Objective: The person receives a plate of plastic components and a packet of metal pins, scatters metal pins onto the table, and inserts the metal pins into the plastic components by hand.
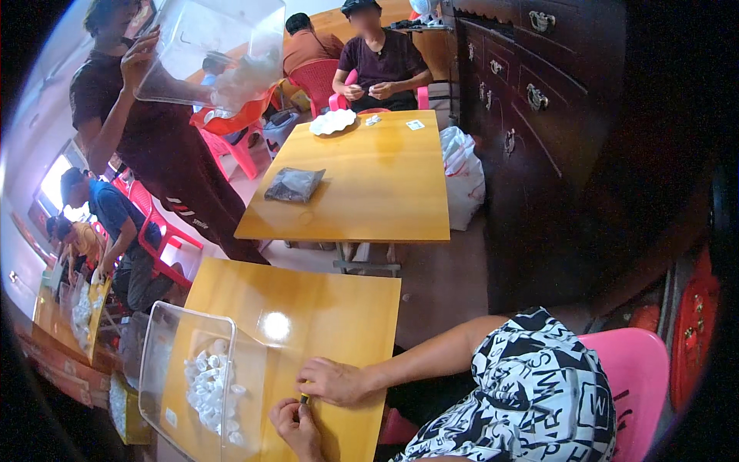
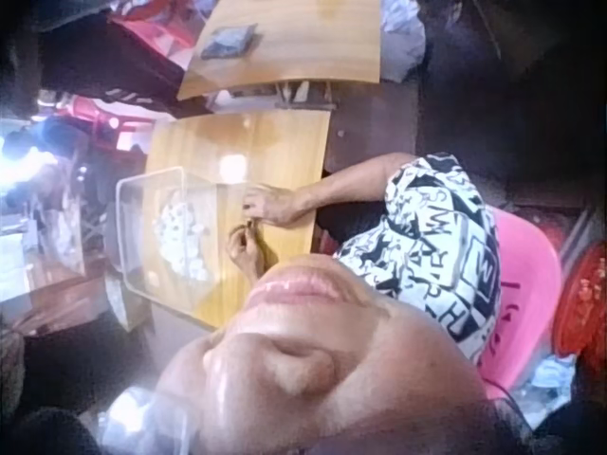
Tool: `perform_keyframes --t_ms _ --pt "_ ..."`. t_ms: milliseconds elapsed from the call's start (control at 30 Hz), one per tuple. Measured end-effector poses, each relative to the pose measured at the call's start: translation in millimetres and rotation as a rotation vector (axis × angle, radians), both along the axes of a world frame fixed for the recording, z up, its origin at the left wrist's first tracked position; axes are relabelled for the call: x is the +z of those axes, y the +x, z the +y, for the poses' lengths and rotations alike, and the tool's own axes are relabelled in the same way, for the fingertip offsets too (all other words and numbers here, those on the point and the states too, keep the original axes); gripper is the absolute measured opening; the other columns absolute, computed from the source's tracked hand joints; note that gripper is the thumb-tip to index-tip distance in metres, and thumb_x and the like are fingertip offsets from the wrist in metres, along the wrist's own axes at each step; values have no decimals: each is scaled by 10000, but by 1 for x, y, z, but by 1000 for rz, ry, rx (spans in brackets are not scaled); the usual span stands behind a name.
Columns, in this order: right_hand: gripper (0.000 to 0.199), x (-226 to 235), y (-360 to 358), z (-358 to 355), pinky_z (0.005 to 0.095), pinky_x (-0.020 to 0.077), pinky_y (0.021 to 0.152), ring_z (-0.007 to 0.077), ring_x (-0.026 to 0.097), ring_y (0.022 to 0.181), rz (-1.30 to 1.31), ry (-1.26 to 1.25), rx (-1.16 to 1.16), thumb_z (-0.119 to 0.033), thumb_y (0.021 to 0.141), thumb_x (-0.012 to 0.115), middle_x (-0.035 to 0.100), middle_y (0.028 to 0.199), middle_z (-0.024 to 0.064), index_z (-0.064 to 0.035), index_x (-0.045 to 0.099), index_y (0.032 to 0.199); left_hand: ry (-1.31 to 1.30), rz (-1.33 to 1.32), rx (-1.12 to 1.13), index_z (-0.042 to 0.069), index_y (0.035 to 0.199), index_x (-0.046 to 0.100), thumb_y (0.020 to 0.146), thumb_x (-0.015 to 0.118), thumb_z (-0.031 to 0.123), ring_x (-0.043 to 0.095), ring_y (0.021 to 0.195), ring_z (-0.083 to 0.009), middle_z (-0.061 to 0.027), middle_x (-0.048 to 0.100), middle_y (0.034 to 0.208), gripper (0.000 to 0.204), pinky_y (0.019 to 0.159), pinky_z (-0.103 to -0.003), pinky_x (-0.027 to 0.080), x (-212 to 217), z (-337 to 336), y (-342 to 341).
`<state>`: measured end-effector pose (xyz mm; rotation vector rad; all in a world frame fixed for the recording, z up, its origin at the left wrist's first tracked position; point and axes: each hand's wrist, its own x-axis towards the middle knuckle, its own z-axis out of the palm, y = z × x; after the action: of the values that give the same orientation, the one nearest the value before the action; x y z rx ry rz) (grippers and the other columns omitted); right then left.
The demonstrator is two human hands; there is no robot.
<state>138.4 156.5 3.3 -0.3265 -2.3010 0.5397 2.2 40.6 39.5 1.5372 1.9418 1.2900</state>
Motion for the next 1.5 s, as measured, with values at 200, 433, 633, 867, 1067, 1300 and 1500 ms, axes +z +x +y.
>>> perform_keyframes --t_ms 200,433,633,867,1067,1300,1500 --pt "286 -1 1 -1 416 412 918 311 537 1028 -44 72 -22 -150 794 591 561 1095 151 -31 580 1054 114 105 35 4 672 547 727 630 -52 516 876 -269 -122 578 873 115 748 -370 423 -16 4 -8" --pt "356 1 0 -4 413 393 944 317 510 1084 -77 90 -35 -161 783 600 540 1162 160 -29 561 1112 101 17 87 3 647 526 728 660 -50 522 866 -260 -123 567 883 165 725 -347 427 -28 1 -11" --pt "403 4 2 -2 434 373 973 331 492 1127 -93 57 -34 -174 768 617 522 1218 178 -42 570 1147 69 26 91 9 627 502 695 699 -45 522 863 -257 -119 559 886 215 728 -348 429 -19 3 -10" --pt "389 -1 -1 -2 452 366 989 357 478 1153 -96 62 -42 -179 743 643 518 1218 191 -49 583 1104 77 -26 107 -11 600 511 659 667 -67 523 883 -237 -126 554 878 176 801 -335 414 -20 2 -8" --pt "409 11 5 -8 457 360 995 343 479 1169 -157 27 -36 -151 780 612 516 1236 203 -36 574 1171 55 -86 132 -24 657 547 651 628 -82 512 929 -233 -126 536 950 100 834 -321 410 -23 -3 -5" --pt "385 8 4 -1 449 357 994 337 478 1155 -107 -3 -26 -164 807 608 514 1240 183 -41 580 1170 75 -22 128 -17 737 610 672 644 -52 538 951 -271 -140 582 974 81 856 -356 438 -29 5 -9" --pt "388 4 2 -2 446 354 1000 333 479 1166 -121 25 -48 -172 809 608 523 1234 182 -33 578 1170 96 5 104 -26 746 615 666 649 -50 540 933 -277 -144 590 941 91 832 -360 442 -27 3 -10"
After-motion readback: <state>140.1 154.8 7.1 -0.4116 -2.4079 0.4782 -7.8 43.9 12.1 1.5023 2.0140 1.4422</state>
